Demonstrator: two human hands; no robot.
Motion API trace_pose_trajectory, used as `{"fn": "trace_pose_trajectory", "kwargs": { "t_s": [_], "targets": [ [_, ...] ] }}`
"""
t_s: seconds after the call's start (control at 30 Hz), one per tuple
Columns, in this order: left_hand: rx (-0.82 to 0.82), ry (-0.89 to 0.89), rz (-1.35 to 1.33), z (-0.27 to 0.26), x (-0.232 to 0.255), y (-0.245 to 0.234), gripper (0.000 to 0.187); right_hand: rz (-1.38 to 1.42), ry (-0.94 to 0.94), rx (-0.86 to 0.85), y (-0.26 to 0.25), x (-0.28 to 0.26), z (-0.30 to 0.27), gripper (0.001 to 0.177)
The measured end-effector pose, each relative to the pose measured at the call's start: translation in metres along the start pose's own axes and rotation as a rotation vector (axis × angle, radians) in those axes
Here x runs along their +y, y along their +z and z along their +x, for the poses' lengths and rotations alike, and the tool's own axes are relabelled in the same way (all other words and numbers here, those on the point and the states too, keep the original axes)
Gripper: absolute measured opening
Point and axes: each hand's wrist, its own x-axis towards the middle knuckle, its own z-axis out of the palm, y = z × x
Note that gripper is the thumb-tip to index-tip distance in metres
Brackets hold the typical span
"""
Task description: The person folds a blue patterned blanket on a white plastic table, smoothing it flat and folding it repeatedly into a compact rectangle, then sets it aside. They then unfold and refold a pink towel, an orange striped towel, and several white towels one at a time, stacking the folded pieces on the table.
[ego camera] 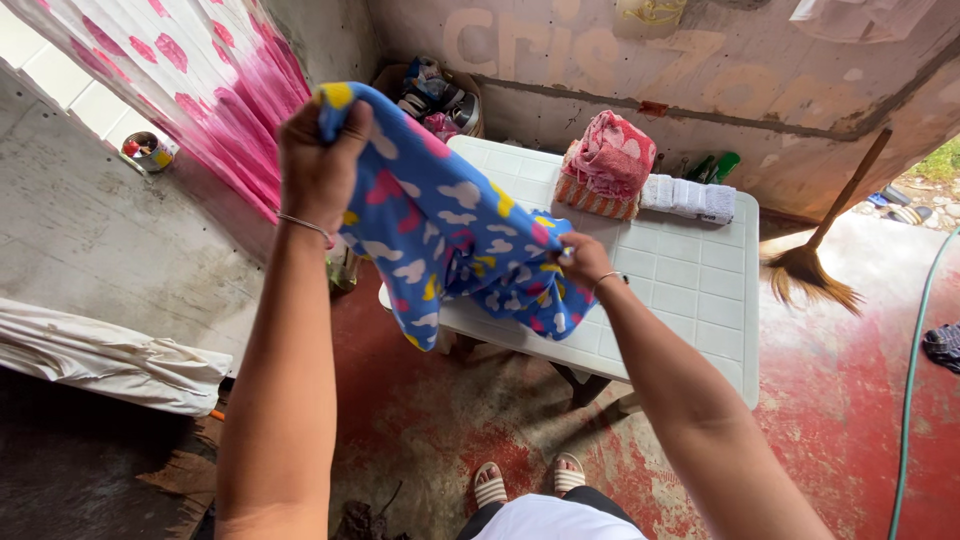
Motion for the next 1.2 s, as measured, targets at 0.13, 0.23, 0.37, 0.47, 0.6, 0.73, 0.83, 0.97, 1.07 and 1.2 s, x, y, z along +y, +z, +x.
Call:
{"fn": "trace_pose_trajectory", "kwargs": {
  "t_s": [0.13, 0.23, 0.37, 0.47, 0.6, 0.73, 0.83, 0.97, 1.07, 1.2],
  "targets": [
    [0.147, 0.051, 0.14, 0.0, -0.018, -0.029, 0.019, 0.073, 0.036, 0.076, -0.038, 0.002, 0.021, 0.01],
    [0.22, 0.062, 0.209, -0.003, -0.039, -0.03, 0.024, 0.205, 0.047, 0.149, -0.079, -0.035, 0.04, 0.011],
    [0.218, 0.035, 0.29, 0.0, -0.053, -0.003, 0.029, 0.089, -0.12, 0.279, -0.132, -0.106, 0.049, 0.015],
    [-0.024, 0.048, 0.197, 0.002, -0.056, 0.043, 0.045, -0.004, -0.209, 0.295, -0.146, -0.155, 0.046, 0.015],
    [-0.266, 0.171, 0.377, -0.01, -0.052, 0.12, 0.091, -0.057, -0.357, 0.322, -0.146, -0.195, 0.038, 0.011],
    [-0.437, -0.089, 0.356, -0.027, -0.055, 0.176, 0.048, 0.18, -0.203, 0.122, -0.147, -0.198, 0.028, 0.018],
    [-0.394, -0.232, 0.185, -0.03, -0.064, 0.193, 0.028, 0.403, -0.105, 0.048, -0.16, -0.171, 0.009, 0.022],
    [-0.243, -0.202, 0.178, -0.027, -0.078, 0.195, 0.016, 0.555, 0.303, 0.168, -0.186, -0.096, -0.029, 0.03],
    [-0.173, -0.2, 0.126, -0.024, -0.085, 0.195, 0.013, 0.458, 0.622, 0.294, -0.171, -0.028, -0.059, 0.042],
    [-0.111, -0.197, 0.088, -0.017, -0.083, 0.199, 0.011, 0.686, 1.071, 0.204, -0.13, 0.031, -0.098, 0.085]
  ]
}}
